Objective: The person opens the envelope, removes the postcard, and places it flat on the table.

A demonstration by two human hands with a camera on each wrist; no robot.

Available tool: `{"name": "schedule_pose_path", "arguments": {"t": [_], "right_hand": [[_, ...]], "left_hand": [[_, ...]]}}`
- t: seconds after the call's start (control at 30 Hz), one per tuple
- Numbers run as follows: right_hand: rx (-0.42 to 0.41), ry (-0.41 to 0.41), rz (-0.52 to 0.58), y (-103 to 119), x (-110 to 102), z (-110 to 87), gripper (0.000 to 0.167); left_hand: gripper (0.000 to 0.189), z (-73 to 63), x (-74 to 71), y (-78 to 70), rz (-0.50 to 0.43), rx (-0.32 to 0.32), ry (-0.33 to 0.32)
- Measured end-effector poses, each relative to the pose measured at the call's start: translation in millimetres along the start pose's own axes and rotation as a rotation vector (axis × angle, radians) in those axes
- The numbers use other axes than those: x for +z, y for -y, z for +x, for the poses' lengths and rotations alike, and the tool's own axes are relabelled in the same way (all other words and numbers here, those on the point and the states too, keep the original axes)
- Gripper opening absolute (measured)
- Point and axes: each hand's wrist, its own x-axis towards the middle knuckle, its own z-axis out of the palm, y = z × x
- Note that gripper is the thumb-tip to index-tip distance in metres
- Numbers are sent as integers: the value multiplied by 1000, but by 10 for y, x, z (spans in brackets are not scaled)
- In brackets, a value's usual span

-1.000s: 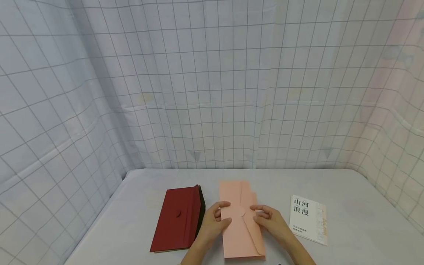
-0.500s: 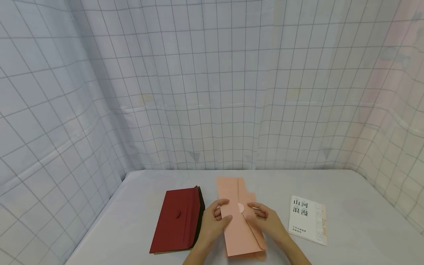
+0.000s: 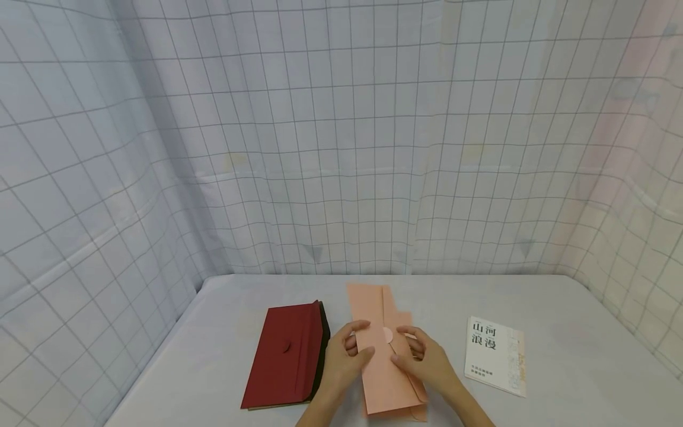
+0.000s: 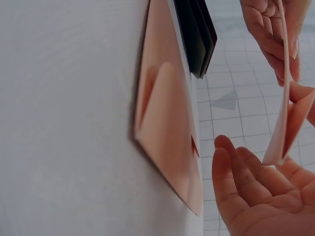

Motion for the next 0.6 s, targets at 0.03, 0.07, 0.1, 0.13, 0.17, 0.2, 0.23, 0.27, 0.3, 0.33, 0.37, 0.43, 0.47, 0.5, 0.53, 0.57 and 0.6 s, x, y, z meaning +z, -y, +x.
{"name": "schedule_pose_path", "arguments": {"t": [0.03,0.07,0.1,0.13,0.17,0.2,0.23,0.27,0.3,0.33,0.37,0.43,0.47,0.5,0.53,0.57,0.6], "right_hand": [[-2,-1,-4,2,3,-3,57],[-2,-1,-5,4,5,-6,56],[-4,-1,-5,6,7,-8,56],[-7,0,-5,8,9,-10,56],[-7,1,-5,10,11,-12,55],[-9,0,-6,10,12,-12,55],[-10,-2,-8,11,13,-12,55],[-11,-4,-10,10,14,-10,54],[-14,-5,-12,9,14,-6,54],[-15,-5,-11,8,13,-3,54],[-16,-5,-10,8,12,0,54],[-20,1,-7,10,6,5,54],[-20,9,0,12,1,6,54],[-14,14,6,13,-6,6,55],[-9,26,16,17,-12,5,55],[-3,34,26,23,-17,2,55],[3,44,38,29,-20,-1,55]], "left_hand": [[47,-1,-2,0,-2,0,2],[47,-1,-3,0,-1,-4,3],[47,0,-6,2,-1,-8,3],[47,1,-9,3,-1,-11,4],[47,3,-12,3,2,-20,3],[48,4,-15,2,2,-22,4],[48,8,-19,3,1,-26,5],[48,11,-23,3,-1,-29,6],[48,15,-28,2,-4,-30,7],[48,18,-33,1,-7,-31,9],[48,21,-37,-1,-8,-33,10],[48,26,-47,-3,-16,-41,13],[48,25,-51,-5,-16,-42,12],[48,25,-54,-5,-14,-46,10],[48,23,-58,-7,-15,-46,9],[48,21,-62,-10,-17,-48,9],[48,19,-67,-12,-16,-48,7]]}}
